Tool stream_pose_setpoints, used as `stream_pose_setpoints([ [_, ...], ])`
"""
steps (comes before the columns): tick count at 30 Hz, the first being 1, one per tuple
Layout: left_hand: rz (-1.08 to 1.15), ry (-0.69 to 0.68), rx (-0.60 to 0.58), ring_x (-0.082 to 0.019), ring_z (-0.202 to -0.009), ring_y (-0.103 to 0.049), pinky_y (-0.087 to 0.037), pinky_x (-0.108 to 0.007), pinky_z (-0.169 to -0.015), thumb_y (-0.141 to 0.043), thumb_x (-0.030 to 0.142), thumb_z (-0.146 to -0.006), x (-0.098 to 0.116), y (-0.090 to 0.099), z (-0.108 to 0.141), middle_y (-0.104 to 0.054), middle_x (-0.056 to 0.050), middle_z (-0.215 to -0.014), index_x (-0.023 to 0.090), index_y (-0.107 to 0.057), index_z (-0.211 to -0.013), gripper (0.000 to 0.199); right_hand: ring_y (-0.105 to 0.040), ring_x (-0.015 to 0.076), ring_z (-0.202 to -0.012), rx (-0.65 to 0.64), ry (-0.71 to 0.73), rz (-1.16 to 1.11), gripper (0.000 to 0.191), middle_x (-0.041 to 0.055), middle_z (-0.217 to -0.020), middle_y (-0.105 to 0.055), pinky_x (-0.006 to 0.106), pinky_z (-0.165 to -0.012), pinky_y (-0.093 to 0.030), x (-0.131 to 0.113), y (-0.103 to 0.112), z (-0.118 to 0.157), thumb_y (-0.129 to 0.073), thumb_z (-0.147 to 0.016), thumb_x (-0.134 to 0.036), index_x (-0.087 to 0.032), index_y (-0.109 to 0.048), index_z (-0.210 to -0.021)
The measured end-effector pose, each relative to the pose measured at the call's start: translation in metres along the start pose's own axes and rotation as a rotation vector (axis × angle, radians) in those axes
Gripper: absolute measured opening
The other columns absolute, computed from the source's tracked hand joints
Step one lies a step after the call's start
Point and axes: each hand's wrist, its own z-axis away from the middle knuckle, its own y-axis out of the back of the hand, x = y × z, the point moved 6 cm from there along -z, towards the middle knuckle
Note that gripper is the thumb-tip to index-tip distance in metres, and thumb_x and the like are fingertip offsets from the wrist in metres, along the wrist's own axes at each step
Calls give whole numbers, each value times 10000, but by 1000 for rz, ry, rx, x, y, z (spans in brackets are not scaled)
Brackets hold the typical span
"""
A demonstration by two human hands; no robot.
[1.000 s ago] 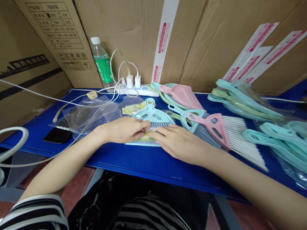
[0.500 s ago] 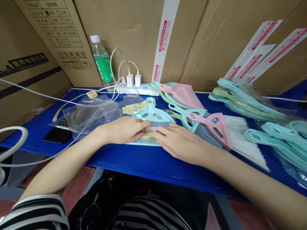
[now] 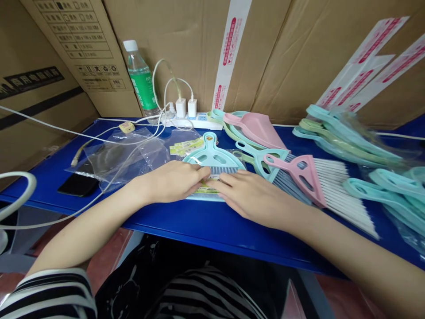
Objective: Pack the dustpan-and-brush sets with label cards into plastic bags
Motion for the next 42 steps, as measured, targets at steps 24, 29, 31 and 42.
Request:
stream_pose_setpoints([
  [24, -8, -6, 7, -175, -658, -630, -391, -266, -531, -438, 187, -946, 0, -1, 1, -669, -41, -815, 172, -513, -953, 76, -630, 210, -759, -4, 3, 4, 346, 82, -919, -678, 341, -672, -464, 0, -1, 1, -413, -877, -57, -145, -596, -1158],
  [29, -34, 2, 2, -178, -672, -641, -430, -265, -561, -417, 182, -950, 1, -1, 1, -666, -46, -815, 173, -514, -969, 99, -623, 208, -726, 4, -2, 0, 335, 72, -910, -678, 340, -663, -459, -1, 1, 0, -441, -864, -49, -145, -603, -1142],
  [31, -41, 5, -3, -183, -694, -649, -449, -269, -581, -409, 174, -952, 2, -2, 0, -670, -54, -841, 171, -515, -982, 110, -620, 206, -718, 2, -5, 5, 333, 66, -904, -677, 337, -663, -457, -1, 1, 0, -440, -865, -50, -153, -603, -1136],
  [42, -125, 24, -45, -224, -752, -670, -509, -321, -644, -395, 138, -951, 6, -5, 1, -679, -84, -917, 162, -521, -1043, 158, -618, 206, -718, -11, -4, 6, 345, 67, -902, -674, 334, -663, -453, 0, 0, 0, -436, -859, -51, -154, -597, -1146],
])
